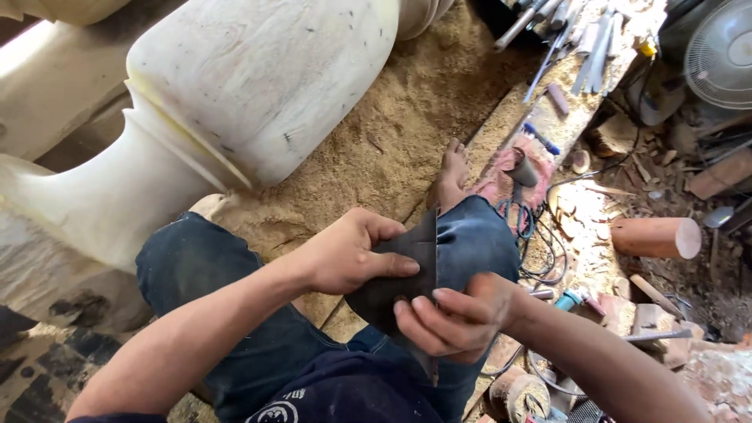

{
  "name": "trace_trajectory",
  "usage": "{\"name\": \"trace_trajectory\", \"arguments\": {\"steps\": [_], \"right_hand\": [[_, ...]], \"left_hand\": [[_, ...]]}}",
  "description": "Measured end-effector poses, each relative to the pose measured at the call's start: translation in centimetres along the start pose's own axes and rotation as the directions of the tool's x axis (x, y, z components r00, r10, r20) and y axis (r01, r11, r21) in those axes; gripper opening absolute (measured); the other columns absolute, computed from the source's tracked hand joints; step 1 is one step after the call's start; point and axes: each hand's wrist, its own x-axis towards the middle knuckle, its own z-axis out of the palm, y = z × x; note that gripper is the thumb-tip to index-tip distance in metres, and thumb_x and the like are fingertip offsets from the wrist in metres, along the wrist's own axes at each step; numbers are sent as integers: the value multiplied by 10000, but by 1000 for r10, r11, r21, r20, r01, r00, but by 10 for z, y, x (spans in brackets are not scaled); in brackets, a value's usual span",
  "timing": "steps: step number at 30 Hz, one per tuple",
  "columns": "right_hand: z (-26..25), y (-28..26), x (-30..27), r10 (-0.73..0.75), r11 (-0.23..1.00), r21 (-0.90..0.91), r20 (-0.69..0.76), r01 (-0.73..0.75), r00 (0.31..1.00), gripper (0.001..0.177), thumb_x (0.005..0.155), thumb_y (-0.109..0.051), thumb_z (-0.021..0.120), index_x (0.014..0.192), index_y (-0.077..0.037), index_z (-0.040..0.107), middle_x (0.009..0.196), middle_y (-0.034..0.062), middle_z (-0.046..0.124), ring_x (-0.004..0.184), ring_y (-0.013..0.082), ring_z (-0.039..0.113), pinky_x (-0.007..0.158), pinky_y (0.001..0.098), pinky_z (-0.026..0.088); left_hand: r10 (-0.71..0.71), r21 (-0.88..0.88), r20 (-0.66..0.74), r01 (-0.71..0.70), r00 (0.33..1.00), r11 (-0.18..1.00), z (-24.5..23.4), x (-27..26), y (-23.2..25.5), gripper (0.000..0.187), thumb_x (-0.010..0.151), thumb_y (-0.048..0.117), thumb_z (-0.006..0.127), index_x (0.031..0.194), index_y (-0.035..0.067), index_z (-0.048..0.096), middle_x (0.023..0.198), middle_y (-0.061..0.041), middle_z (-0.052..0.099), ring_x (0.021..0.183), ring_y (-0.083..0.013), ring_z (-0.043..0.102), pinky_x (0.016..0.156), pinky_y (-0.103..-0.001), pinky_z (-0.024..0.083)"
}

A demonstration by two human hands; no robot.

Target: Adjusting sandpaper by folding it, applying glue from a bottle, and then using it to sand a large wooden turned object on a lathe.

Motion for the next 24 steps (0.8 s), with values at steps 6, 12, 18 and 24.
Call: {"name": "trace_trajectory", "arguments": {"steps": [6,12,18,24], "right_hand": [[4,-33,-25,197,980,-12,1,-197,980,198,1101,-308,600,1141,-165,732,1237,-86,643,1128,134,546,1046,385,465],[-26,-32,-3,818,-215,429,570,-877,78,309,965,-233,595,1187,-79,746,1028,46,794,910,178,779,825,314,620],[-46,-52,-17,580,-642,515,811,-568,79,288,916,-240,741,981,33,803,715,86,759,630,123,664,590,285,586],[-40,-43,17,592,-643,506,805,-575,46,258,808,-108,859,1034,1,800,719,103,779,729,115,720,637,330,626]], "left_hand": [[123,7,-110,-123,986,992,9,-11,-6,48,884,16,747,908,-24,735,780,-40,715,637,-75,576,548,-214,458],[322,268,-319,-241,891,933,10,-22,1,58,823,87,845,839,69,792,553,-65,653,561,-98,588,442,-242,496],[428,321,-337,-325,839,889,11,-32,-2,76,818,48,854,807,63,780,508,-41,620,512,-64,557,419,-202,464],[436,311,-306,-344,847,886,28,-36,3,61,814,19,844,830,36,788,556,-84,674,547,-91,602,451,-225,504]]}}
